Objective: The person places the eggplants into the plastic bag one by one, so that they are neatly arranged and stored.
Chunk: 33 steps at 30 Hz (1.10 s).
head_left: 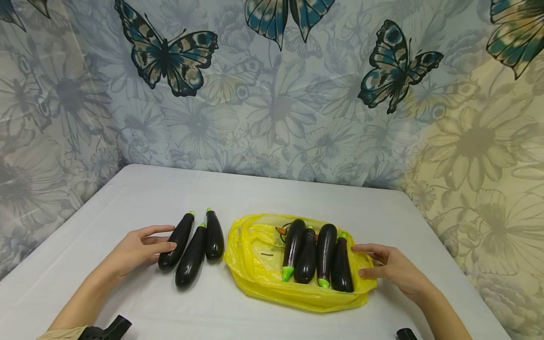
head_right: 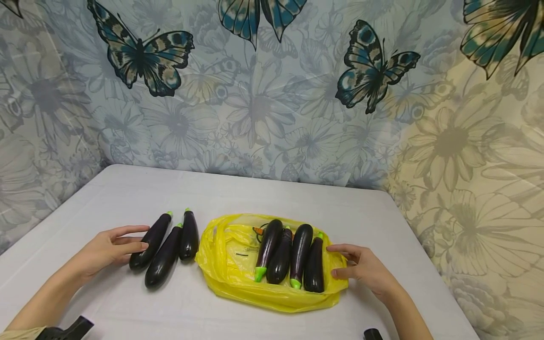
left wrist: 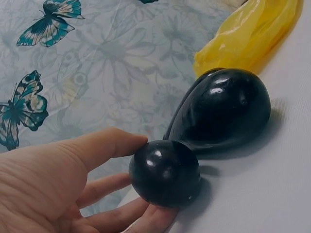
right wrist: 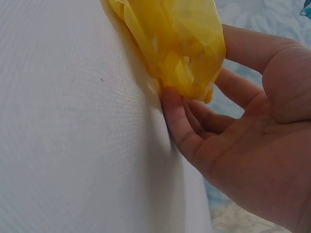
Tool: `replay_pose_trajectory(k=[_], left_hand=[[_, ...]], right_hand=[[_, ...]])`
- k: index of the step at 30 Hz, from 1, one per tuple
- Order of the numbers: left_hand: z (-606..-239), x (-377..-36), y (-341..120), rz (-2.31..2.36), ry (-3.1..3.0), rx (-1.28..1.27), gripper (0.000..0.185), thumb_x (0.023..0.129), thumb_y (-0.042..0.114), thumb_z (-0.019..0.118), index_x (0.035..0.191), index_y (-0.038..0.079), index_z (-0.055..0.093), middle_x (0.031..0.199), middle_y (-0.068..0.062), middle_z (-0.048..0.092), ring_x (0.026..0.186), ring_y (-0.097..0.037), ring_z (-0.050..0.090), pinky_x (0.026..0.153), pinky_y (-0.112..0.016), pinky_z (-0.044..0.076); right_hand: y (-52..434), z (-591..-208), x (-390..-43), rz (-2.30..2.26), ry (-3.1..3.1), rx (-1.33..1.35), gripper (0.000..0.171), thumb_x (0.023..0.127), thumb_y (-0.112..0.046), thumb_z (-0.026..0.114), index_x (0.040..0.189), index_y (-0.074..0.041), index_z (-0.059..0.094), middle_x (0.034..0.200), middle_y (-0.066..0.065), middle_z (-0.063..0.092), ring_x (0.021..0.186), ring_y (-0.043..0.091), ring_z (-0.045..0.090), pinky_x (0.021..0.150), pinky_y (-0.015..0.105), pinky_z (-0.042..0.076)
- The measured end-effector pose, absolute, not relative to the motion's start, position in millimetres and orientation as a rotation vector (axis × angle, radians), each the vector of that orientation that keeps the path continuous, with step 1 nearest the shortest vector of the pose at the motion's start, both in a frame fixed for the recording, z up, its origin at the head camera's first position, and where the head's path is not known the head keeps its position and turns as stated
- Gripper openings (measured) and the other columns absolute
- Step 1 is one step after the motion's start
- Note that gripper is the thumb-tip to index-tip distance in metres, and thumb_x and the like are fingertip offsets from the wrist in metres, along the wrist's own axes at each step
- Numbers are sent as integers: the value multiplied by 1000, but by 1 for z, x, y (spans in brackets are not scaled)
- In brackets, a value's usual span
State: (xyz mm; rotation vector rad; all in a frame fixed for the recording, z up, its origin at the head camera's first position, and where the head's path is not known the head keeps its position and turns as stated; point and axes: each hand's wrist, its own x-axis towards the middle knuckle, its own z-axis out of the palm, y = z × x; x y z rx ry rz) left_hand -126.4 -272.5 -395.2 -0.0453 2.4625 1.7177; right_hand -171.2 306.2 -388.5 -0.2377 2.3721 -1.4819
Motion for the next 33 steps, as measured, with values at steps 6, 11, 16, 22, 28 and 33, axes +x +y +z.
replay_pose_trajectory(k=[6, 11, 16, 22, 28, 33], left_hand=[[-396, -127, -274, 1732, 2452, -45, 69, 89, 26, 76, 146, 1, 45, 129, -23, 58, 109, -25, 63, 87, -42, 53], [-396, -127, -274, 1751, 2430, -41, 69, 90, 25, 75, 146, 0, 44, 130, -23, 58, 108, -24, 63, 88, -42, 53], [-396, -126, -274, 1742, 2437, -42, 69, 90, 26, 75, 146, 1, 44, 131, -23, 57, 109, -25, 63, 88, -43, 53], [-396, -127, -274, 1747, 2428, -38, 69, 90, 26, 75, 146, 1, 44, 132, -25, 56, 112, -28, 61, 88, -43, 53], [-396, -127, -273, 1766, 2417, -34, 69, 90, 25, 75, 146, 0, 44, 133, -26, 54, 113, -29, 60, 89, -42, 53], [-396, -126, -273, 1760, 2426, -43, 69, 89, 25, 76, 146, 0, 45, 133, -25, 55, 112, -28, 61, 88, -42, 53]], right_hand=[[306, -389, -171, -1476, 2371, -233, 63, 80, -14, 82, 135, 2, 56, 145, 22, 44, 137, 49, 28, 107, 62, 29], [307, -390, -171, -1476, 2368, -232, 63, 80, -14, 82, 136, 1, 56, 146, 22, 43, 136, 48, 29, 106, 61, 30], [306, -390, -171, -1478, 2365, -230, 63, 80, -14, 82, 136, 1, 56, 146, 22, 42, 137, 49, 28, 106, 62, 30], [307, -389, -171, -1473, 2366, -226, 64, 80, -15, 82, 136, 2, 56, 146, 22, 43, 137, 49, 28, 107, 61, 30], [307, -389, -171, -1468, 2365, -223, 64, 81, -16, 82, 136, 1, 56, 146, 22, 42, 137, 48, 28, 106, 59, 32], [306, -388, -171, -1460, 2373, -224, 64, 81, -16, 82, 136, 2, 56, 146, 22, 43, 136, 47, 31, 106, 57, 34]])
